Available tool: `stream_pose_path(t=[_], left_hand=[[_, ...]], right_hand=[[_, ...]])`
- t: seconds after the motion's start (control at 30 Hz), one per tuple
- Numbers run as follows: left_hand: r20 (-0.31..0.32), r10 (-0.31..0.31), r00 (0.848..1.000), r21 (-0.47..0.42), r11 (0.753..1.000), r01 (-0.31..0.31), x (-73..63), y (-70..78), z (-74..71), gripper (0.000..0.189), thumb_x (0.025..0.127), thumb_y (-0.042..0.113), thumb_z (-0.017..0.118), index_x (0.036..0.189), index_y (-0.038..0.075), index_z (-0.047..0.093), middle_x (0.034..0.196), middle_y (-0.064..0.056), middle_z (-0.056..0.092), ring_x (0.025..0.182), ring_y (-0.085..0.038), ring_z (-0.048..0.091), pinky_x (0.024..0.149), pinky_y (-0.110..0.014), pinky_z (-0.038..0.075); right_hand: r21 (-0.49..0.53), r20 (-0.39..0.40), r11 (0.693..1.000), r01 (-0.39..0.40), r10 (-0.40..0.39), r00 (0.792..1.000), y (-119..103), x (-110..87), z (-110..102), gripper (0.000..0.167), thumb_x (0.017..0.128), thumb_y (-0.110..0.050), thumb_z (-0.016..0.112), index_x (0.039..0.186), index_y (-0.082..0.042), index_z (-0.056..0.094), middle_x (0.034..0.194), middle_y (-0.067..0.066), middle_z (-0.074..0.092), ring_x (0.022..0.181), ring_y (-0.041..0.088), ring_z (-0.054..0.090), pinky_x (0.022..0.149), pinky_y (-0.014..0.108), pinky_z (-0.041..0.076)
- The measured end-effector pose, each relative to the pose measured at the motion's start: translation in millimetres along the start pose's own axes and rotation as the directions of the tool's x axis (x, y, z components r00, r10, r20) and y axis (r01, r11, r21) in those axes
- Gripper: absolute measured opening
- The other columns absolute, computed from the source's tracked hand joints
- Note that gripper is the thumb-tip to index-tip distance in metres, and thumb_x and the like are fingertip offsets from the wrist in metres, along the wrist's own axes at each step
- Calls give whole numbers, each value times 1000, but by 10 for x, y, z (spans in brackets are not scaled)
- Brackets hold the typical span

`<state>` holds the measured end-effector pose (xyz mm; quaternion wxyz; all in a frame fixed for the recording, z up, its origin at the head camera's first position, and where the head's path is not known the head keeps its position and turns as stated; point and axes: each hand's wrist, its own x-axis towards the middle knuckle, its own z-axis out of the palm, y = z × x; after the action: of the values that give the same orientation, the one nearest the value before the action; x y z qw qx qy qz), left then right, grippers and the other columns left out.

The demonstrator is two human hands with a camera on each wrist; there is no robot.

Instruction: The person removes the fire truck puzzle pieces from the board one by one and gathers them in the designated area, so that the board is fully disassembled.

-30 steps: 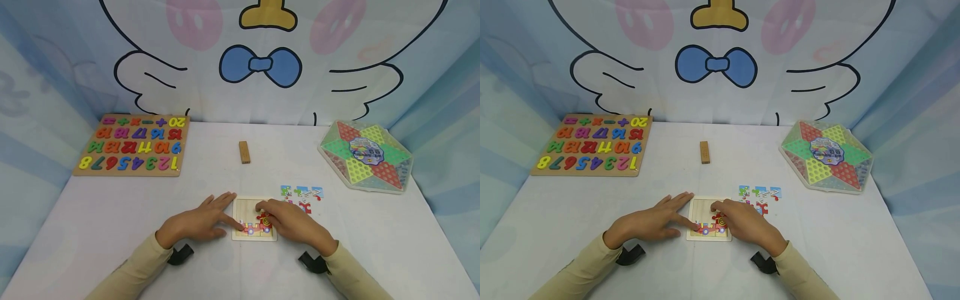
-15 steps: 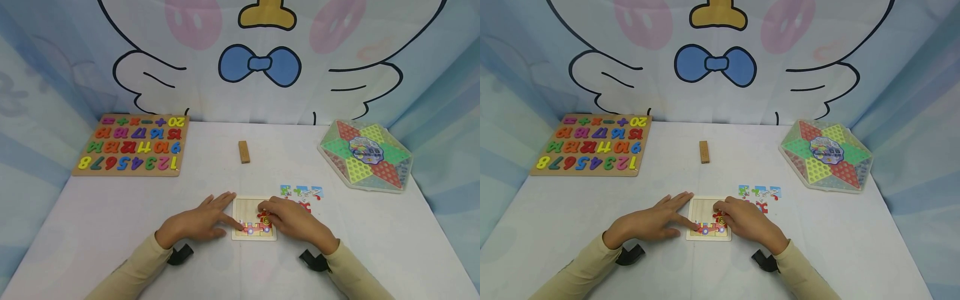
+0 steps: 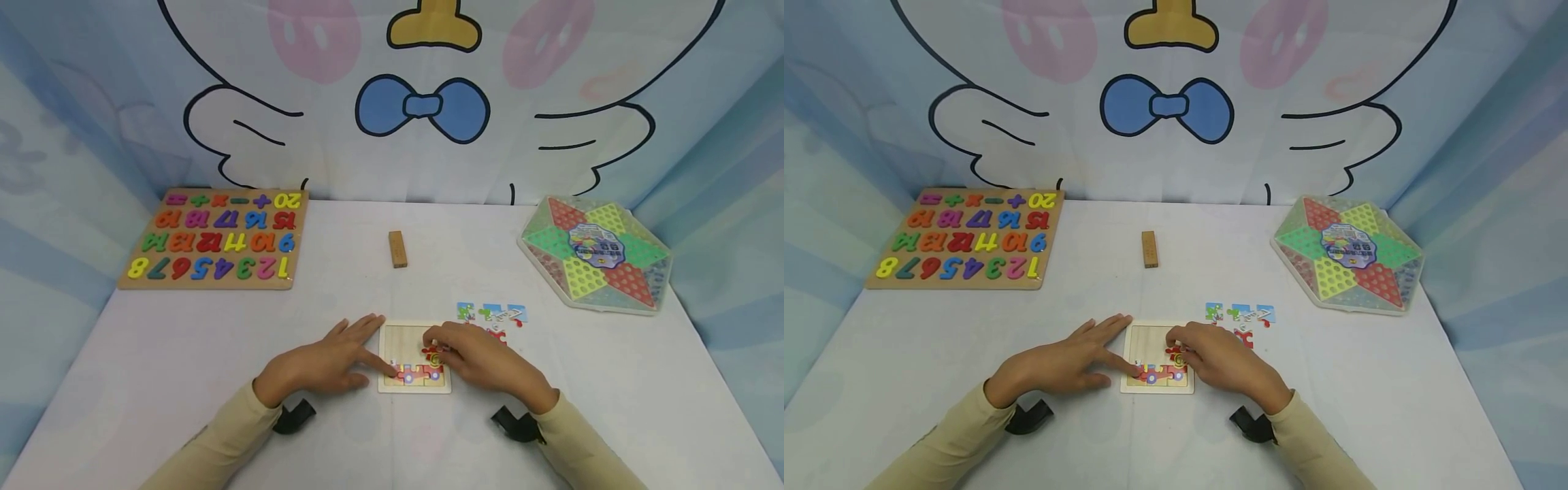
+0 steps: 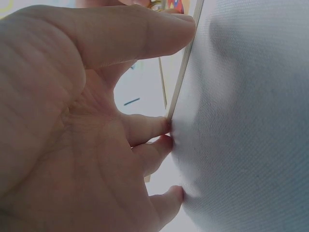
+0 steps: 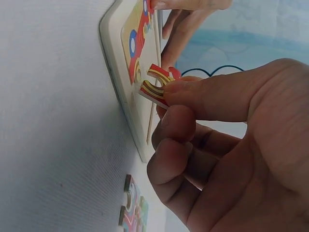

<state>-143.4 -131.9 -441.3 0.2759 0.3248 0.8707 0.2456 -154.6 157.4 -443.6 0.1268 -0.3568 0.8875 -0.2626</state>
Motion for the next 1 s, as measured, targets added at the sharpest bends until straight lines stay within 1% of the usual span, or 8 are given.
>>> stream_pose_path(t=[0.2,0.33,0.4,0.47,0.57,0.73,0.83,1.0], left_hand=[[-2,18,1000,-5,1000,-18,-2,0,11,38,96,9,70,127,31,74,168,-19,17,157,-36,6,121,-65,5],[-1,8,1000,-8,1000,-8,-2,3,26,37,96,9,70,126,30,75,169,-17,16,157,-35,5,121,-64,4],[-3,5,1000,-4,1000,-5,-10,7,22,37,96,10,70,126,29,75,169,-17,16,157,-34,5,122,-64,4],[-10,10,1000,-1,1000,-10,-18,5,18,37,95,9,70,126,29,75,169,-18,17,157,-35,5,121,-65,4],[-14,13,1000,-1,1000,-13,-22,7,13,37,95,9,70,126,29,75,168,-18,17,157,-35,6,121,-65,4],[-16,9,1000,-5,1000,-9,-26,12,8,38,95,8,70,126,29,75,168,-19,17,157,-36,6,121,-65,5],[-16,-3,1000,-9,1000,3,-24,12,12,36,96,9,70,126,28,75,169,-18,17,157,-35,5,122,-63,4],[-16,4,1000,-13,1000,-5,-17,11,16,37,95,8,71,126,28,75,168,-19,18,157,-36,5,121,-64,4]], right_hand=[[16,-60,1000,-16,17,998,64,-97,-224,20,98,-6,67,116,-11,69,97,-5,65,81,8,54,72,29,49],[47,-122,995,-90,95,988,211,-231,-488,23,95,1,68,117,-7,68,91,-3,63,72,9,52,61,26,47],[33,-128,990,-139,142,982,318,-307,-597,24,94,2,68,116,-6,68,90,-3,62,70,9,50,60,26,46],[6,-108,984,-178,178,978,435,-385,-671,22,93,2,69,113,-8,68,88,-4,62,71,10,50,61,26,46],[-19,-38,975,-221,221,975,577,-503,-733,19,95,0,67,110,-11,69,88,-5,61,74,11,50,64,27,46],[-2,57,966,-260,260,964,693,-636,-751,18,96,-2,67,107,-16,70,86,-6,59,78,12,52,66,26,46],[-2,65,966,-260,260,963,726,-652,-738,19,95,-2,67,108,-16,70,87,-6,59,80,12,52,67,27,46],[-54,26,967,-249,251,968,753,-646,-678,21,93,0,70,110,-12,72,91,-7,61,83,14,53,71,30,50]])
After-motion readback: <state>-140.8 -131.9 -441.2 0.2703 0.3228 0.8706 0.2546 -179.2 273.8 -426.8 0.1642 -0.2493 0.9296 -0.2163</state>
